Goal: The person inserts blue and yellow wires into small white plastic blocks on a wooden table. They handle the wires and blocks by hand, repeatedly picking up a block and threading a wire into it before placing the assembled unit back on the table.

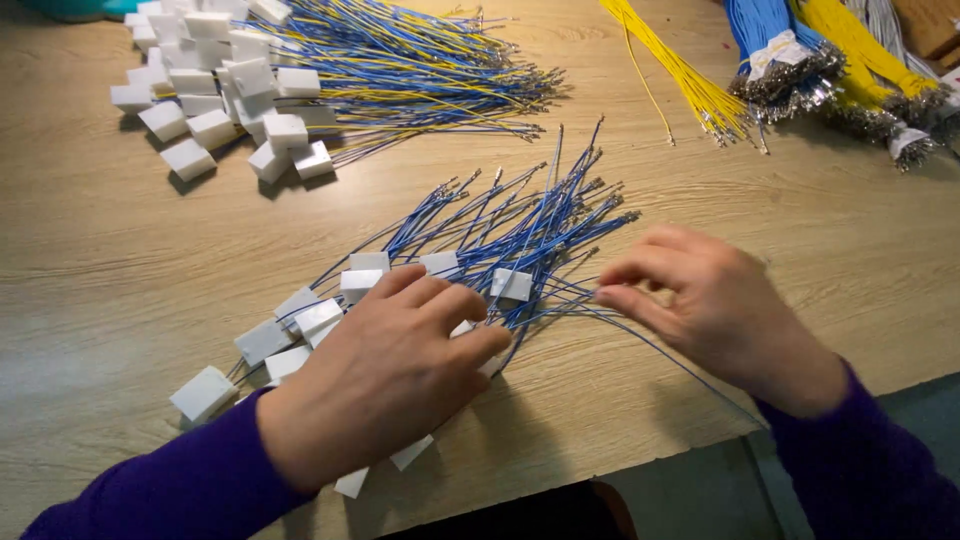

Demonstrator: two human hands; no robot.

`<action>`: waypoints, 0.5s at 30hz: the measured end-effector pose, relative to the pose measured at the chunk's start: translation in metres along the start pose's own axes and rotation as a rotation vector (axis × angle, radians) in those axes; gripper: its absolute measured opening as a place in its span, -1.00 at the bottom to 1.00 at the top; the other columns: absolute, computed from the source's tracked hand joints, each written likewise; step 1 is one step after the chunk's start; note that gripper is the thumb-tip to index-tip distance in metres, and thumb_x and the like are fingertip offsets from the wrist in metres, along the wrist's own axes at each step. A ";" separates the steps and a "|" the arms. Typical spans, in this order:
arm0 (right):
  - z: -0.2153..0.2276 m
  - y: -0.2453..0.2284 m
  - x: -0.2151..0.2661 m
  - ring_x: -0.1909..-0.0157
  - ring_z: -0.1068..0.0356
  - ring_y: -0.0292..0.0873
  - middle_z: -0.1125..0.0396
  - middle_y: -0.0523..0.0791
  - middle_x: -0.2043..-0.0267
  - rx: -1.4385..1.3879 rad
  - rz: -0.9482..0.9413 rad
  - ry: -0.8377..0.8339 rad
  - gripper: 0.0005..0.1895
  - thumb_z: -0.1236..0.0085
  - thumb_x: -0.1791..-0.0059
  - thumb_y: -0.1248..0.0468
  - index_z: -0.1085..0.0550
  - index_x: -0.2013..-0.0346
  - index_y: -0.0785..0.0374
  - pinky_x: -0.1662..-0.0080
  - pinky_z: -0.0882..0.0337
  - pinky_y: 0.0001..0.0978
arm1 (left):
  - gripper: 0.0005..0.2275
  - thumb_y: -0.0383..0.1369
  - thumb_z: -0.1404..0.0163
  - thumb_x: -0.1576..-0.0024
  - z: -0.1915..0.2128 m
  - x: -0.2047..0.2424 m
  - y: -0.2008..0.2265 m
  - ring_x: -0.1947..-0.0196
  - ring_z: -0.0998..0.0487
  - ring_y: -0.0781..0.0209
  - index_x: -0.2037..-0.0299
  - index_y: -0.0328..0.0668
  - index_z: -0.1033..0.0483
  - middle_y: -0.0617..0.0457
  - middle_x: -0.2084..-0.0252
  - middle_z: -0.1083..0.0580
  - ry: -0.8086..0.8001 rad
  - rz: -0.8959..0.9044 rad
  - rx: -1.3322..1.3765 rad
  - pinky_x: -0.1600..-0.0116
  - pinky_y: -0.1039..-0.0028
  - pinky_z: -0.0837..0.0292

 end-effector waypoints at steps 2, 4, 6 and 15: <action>-0.027 -0.008 -0.021 0.37 -0.35 -0.21 -0.37 -0.22 0.39 0.062 0.046 -0.023 -0.82 -0.21 0.11 0.04 -0.55 0.38 0.04 0.36 -0.34 -0.32 | -0.75 -0.08 -0.16 0.10 -0.012 -0.003 -0.004 0.37 -0.41 0.03 0.31 0.12 -0.46 0.08 0.34 -0.38 -0.001 0.049 -0.010 0.14 0.20 -0.22; -0.048 -0.015 -0.037 0.34 -0.34 -0.13 -0.34 -0.22 0.39 0.126 0.083 -0.050 -0.80 -0.23 0.12 -0.02 -0.54 0.39 -0.02 0.35 -0.32 -0.20 | -0.64 0.09 -0.22 0.18 -0.023 -0.003 -0.007 0.39 -0.38 0.00 0.33 0.18 -0.48 0.08 0.36 -0.35 -0.001 0.096 -0.011 0.19 0.18 -0.22; -0.069 -0.011 -0.045 0.22 -0.39 -0.14 -0.42 -0.24 0.32 0.142 0.006 -0.122 -0.75 -0.23 0.13 -0.03 -0.48 0.34 0.02 0.23 -0.36 -0.22 | -0.48 0.22 -0.25 0.29 -0.042 0.001 -0.006 0.36 -0.40 0.00 0.28 0.12 -0.52 0.05 0.37 -0.38 -0.092 0.132 -0.086 0.23 0.17 -0.25; -0.060 0.020 -0.039 0.12 -0.41 -0.05 -0.43 -0.12 0.16 0.061 -0.143 -0.042 -0.59 -0.06 0.13 0.08 -0.45 0.02 0.11 0.16 -0.37 -0.15 | -0.90 -0.32 -0.08 0.18 -0.037 0.006 0.000 0.47 -0.37 0.04 0.49 0.05 -0.42 0.10 0.51 -0.37 0.051 0.126 -0.151 0.22 0.22 -0.25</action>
Point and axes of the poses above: each hand's wrist, its own x-axis away from the middle knuckle, its own z-axis out of the back of the hand, y = z × x, the point moved 9 cm from there along -x, towards the middle knuckle
